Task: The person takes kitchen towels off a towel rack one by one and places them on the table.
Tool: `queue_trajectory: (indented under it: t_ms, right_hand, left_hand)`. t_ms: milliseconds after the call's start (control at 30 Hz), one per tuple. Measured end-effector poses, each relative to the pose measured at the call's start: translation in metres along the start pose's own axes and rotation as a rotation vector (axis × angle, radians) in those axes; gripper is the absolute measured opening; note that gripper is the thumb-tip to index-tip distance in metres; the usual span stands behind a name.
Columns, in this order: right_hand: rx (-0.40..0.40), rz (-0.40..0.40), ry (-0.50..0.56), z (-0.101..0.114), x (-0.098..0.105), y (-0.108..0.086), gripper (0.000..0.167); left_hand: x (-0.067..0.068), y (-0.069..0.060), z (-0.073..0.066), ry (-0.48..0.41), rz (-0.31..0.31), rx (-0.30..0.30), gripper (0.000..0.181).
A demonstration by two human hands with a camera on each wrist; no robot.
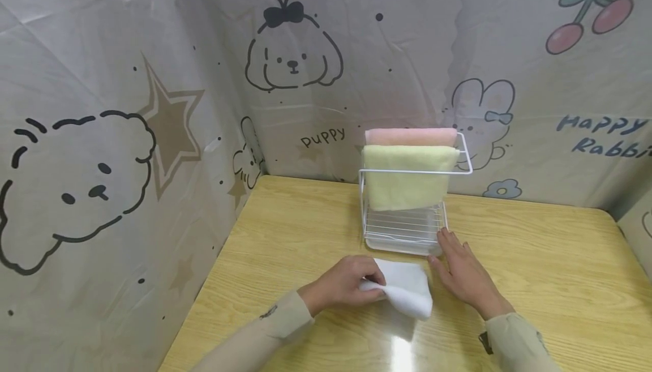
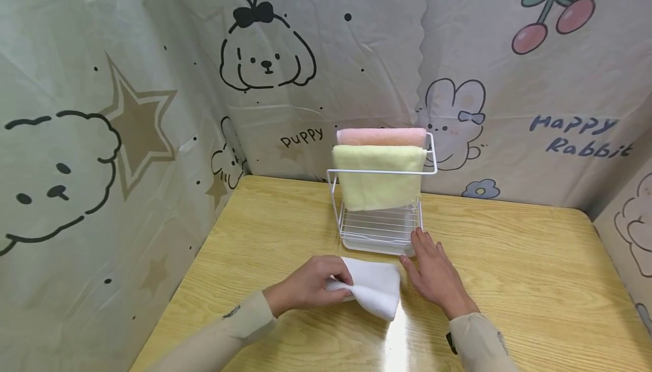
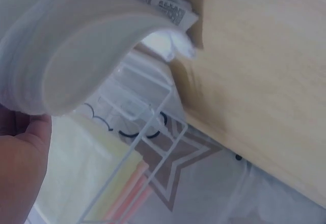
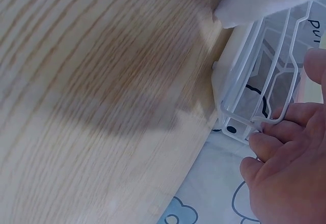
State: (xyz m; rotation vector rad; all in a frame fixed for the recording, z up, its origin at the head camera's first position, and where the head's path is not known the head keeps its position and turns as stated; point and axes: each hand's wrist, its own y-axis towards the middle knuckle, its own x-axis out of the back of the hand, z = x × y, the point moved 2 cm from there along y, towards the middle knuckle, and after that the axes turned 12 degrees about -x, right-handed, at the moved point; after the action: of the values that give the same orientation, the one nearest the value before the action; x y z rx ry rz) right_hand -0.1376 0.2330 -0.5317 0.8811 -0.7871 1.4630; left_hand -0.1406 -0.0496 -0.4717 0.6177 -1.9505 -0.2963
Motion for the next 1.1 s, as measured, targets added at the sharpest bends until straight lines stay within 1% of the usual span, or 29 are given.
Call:
queue_trajectory:
  t_ms: [133, 333, 433, 633, 700, 900, 1100]
  right_hand:
    - [0.008, -0.007, -0.003, 0.0, -0.001, 0.0, 0.068]
    - [0.011, -0.011, 0.002, 0.0, -0.002, 0.001, 0.068]
    - [0.012, -0.014, 0.005, 0.0, -0.002, 0.0, 0.068]
    - [0.01, -0.019, 0.009, 0.0, -0.001, 0.0, 0.068]
    - [0.008, -0.02, 0.008, 0.0, -0.001, 0.0, 0.068]
    - [0.009, -0.024, 0.006, -0.001, -0.002, 0.001, 0.069]
    - [0.012, -0.029, 0.003, 0.0, -0.002, 0.001, 0.068]
  left_hand:
    - [-0.008, -0.008, -0.005, 0.013, 0.039, -0.012, 0.011]
    - [-0.021, -0.016, -0.009, 0.045, 0.094, -0.044, 0.012]
    - [-0.027, -0.019, -0.011, 0.046, 0.12, -0.043, 0.012]
    - [-0.039, -0.027, -0.014, -0.005, 0.162, -0.003, 0.012]
    - [-0.043, -0.029, -0.014, -0.018, 0.183, 0.018, 0.012]
    - [-0.057, -0.039, -0.012, -0.005, 0.238, 0.065, 0.013]
    - [-0.076, -0.053, -0.012, 0.017, 0.301, 0.117, 0.012]
